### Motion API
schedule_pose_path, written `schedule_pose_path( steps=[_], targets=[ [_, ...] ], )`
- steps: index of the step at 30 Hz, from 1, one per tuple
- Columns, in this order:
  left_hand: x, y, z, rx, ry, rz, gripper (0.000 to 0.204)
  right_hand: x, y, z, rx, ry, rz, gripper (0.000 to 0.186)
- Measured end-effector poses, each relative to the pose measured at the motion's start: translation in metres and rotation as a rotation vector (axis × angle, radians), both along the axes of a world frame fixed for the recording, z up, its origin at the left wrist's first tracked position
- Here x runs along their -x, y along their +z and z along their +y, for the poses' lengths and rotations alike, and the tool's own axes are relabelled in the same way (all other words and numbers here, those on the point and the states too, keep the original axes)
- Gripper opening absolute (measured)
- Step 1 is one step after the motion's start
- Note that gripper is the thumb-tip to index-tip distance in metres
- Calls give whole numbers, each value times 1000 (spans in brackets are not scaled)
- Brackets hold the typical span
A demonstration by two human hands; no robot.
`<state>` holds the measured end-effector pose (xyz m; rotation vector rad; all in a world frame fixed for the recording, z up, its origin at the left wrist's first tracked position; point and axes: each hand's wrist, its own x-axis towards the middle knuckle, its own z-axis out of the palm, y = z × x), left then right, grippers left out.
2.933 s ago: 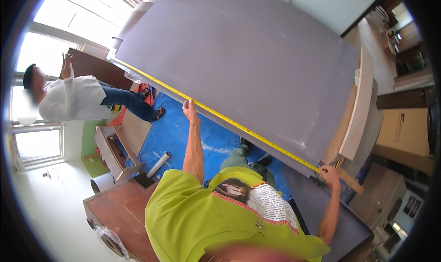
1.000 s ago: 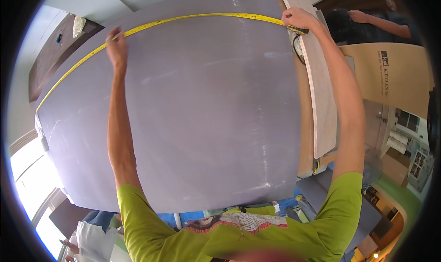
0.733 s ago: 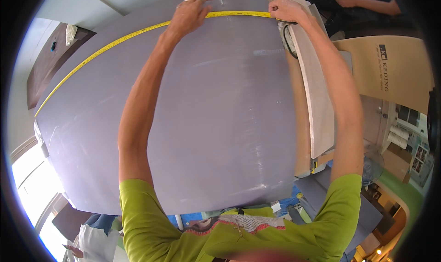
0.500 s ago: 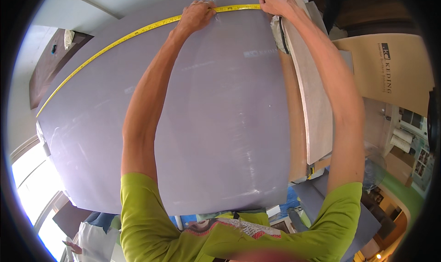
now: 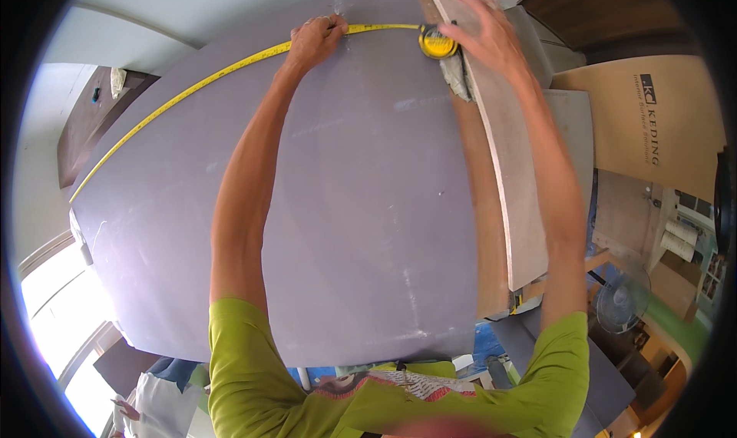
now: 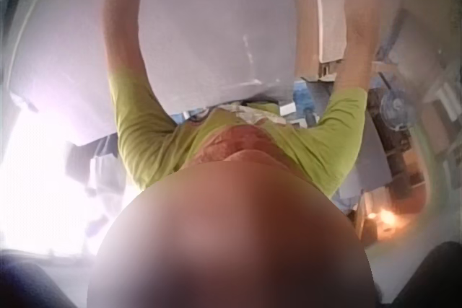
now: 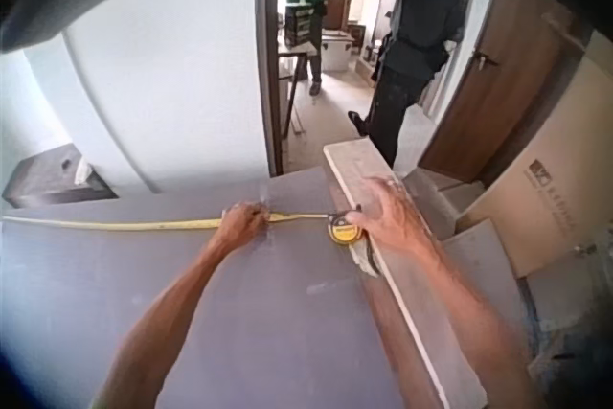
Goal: The person measures a large sheet of laminate with a tape measure and marks it with a pencil. They then use a straightedge and utility knife to score and cut the laminate along the marked line. Finally, they lift the cut piece and place it against a wall.
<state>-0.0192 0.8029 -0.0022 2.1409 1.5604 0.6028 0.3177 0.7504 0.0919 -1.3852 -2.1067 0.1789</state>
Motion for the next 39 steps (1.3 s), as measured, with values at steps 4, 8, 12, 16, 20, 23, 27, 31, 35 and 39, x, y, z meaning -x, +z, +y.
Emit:
schedule_pose_path(
  steps=[4,8,12,16,20,23,27,31,35,39],
  targets=[
    [-1,0,-2,9,-8,-23,26,-49,-16,-72,200,-358,-283,112],
    [-4,2,0,44,9,12,25,-58,-33,-95,317,-392,-157,121],
    [-6,1,2,19,32,22,25,-64,-33,-93,258,-333,-139,118],
    [-8,-1,2,-103,57,75,30,-84,-24,-92,197,-366,-144,112],
    [-10,-7,0,-317,72,100,27,-74,-14,-72,71,-336,-291,103],
    [-14,-12,-2,-369,118,119,24,-7,-18,-33,-14,-98,-222,96],
    [-22,-12,-3,-369,105,494,17,117,-42,26,-81,282,-122,86],
    [-19,-6,-7,-397,109,322,18,141,-58,56,138,247,-256,68],
    [-15,-13,-6,-401,86,141,18,93,-57,72,175,276,-347,64],
    [-18,-21,8,-277,163,550,20,45,-49,80,146,320,-266,59]
  ],
)
